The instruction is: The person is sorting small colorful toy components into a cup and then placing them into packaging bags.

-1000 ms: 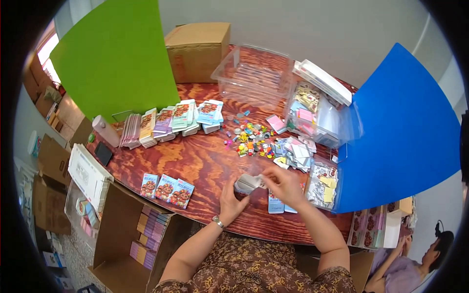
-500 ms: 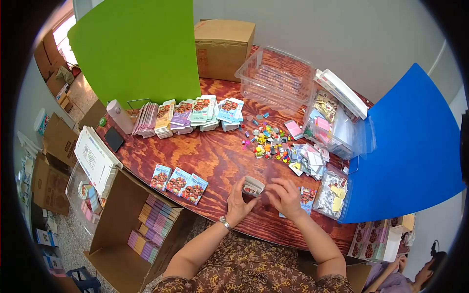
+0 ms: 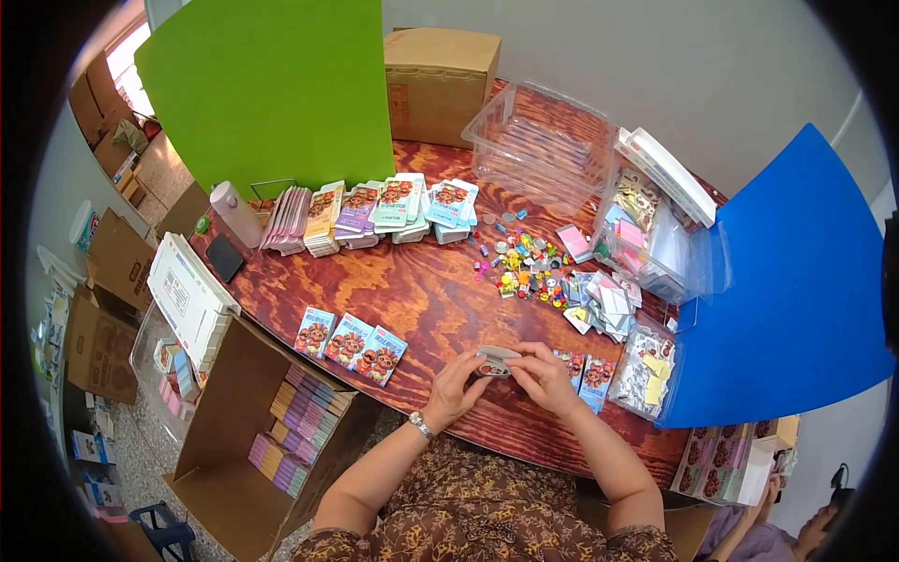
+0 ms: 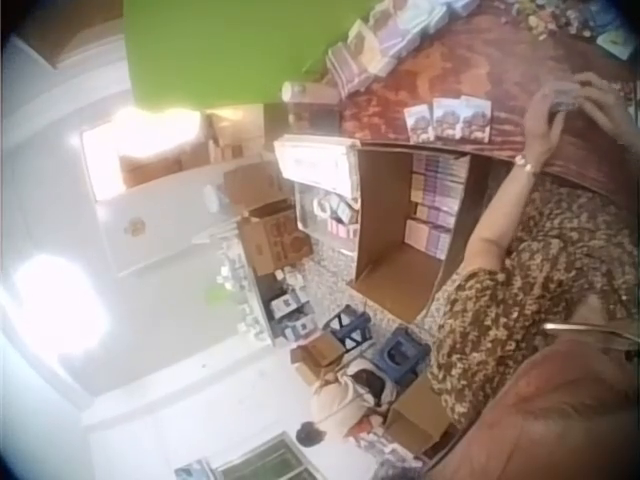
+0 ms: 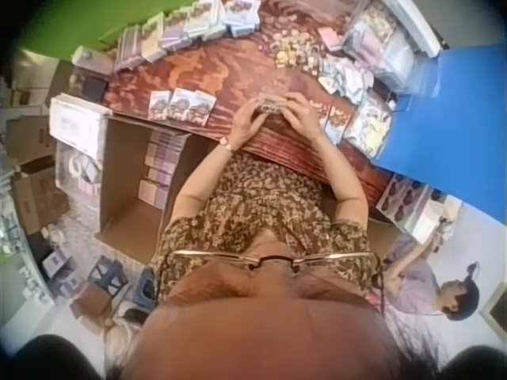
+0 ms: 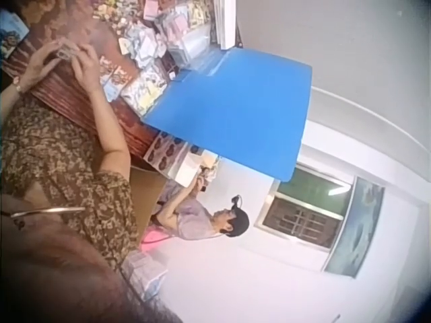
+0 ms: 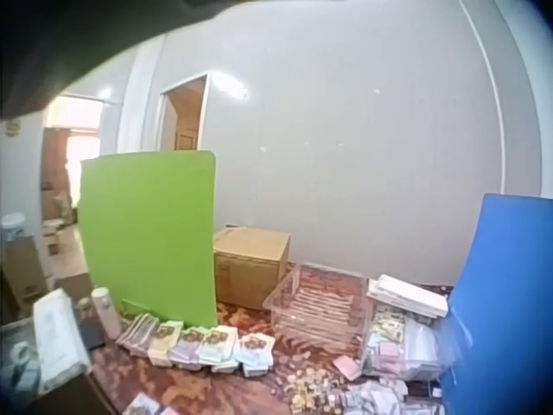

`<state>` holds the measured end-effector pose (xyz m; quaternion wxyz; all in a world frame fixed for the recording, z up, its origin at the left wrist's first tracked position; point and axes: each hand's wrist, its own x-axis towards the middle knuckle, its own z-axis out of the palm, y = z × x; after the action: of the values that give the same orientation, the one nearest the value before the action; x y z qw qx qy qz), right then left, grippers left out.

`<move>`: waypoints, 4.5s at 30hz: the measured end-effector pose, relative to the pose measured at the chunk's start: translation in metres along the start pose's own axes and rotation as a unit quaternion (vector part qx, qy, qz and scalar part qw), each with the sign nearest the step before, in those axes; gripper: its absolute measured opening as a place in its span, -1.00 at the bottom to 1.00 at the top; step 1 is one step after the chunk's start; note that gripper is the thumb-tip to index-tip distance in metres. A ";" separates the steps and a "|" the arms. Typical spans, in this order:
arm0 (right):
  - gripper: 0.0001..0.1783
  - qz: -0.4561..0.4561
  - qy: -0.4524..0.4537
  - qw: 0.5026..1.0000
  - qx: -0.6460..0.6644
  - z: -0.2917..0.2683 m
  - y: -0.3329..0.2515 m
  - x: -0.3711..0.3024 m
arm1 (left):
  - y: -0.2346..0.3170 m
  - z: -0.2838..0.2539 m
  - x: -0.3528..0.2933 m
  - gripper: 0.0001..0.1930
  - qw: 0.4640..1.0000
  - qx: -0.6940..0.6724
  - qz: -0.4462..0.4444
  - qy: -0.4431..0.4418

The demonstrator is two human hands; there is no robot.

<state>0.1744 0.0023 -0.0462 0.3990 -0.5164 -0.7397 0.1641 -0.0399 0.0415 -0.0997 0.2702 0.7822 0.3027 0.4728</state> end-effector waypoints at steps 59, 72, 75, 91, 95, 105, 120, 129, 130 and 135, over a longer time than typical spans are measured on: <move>-0.66 0.005 -0.071 0.997 0.017 -0.007 -0.019 0.002 | 0.003 -0.009 0.005 -0.71 1.000 0.000 0.004 0.011; -0.68 -0.002 0.015 0.997 -0.079 0.008 -0.027 -0.004 | 0.011 -0.010 0.010 -0.70 1.000 0.003 -0.003 0.015; -0.66 -0.032 0.037 0.991 -0.124 0.013 -0.032 -0.006 | 0.013 -0.006 0.009 -0.70 1.000 0.006 -0.015 0.022; -0.56 -0.147 0.044 0.973 -0.172 0.025 -0.006 -0.025 | -0.013 -0.013 0.000 -0.71 0.997 0.011 0.068 -0.024; -0.59 -0.113 0.046 0.986 -0.116 0.028 -0.013 -0.021 | -0.012 -0.015 -0.001 -0.71 0.996 0.033 0.067 -0.038; -0.61 0.053 -0.028 0.998 -0.031 0.034 -0.030 -0.010 | -0.003 -0.047 0.018 -0.70 0.991 0.073 -0.072 -0.081; -0.11 0.159 -0.267 0.884 -0.350 -0.073 0.039 -0.020 | 0.019 -0.033 0.018 -0.53 0.980 0.166 0.040 -0.099; -0.62 0.369 -0.001 0.830 0.418 -0.007 0.026 -0.017 | 0.032 0.022 0.012 0.13 0.992 -0.039 0.022 -0.118; -0.63 0.387 0.001 0.795 0.467 -0.001 0.014 -0.016 | 0.033 0.026 0.016 0.13 0.992 -0.041 0.026 -0.118; -0.57 0.374 -0.055 0.826 0.418 -0.002 0.008 -0.008 | 0.037 0.032 0.030 0.03 0.997 -0.046 0.011 -0.055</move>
<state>0.1817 -0.0017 -0.0535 0.4433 -0.5277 -0.3716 0.6221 0.0080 0.0343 -0.0693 0.3170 0.7972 0.2568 0.4451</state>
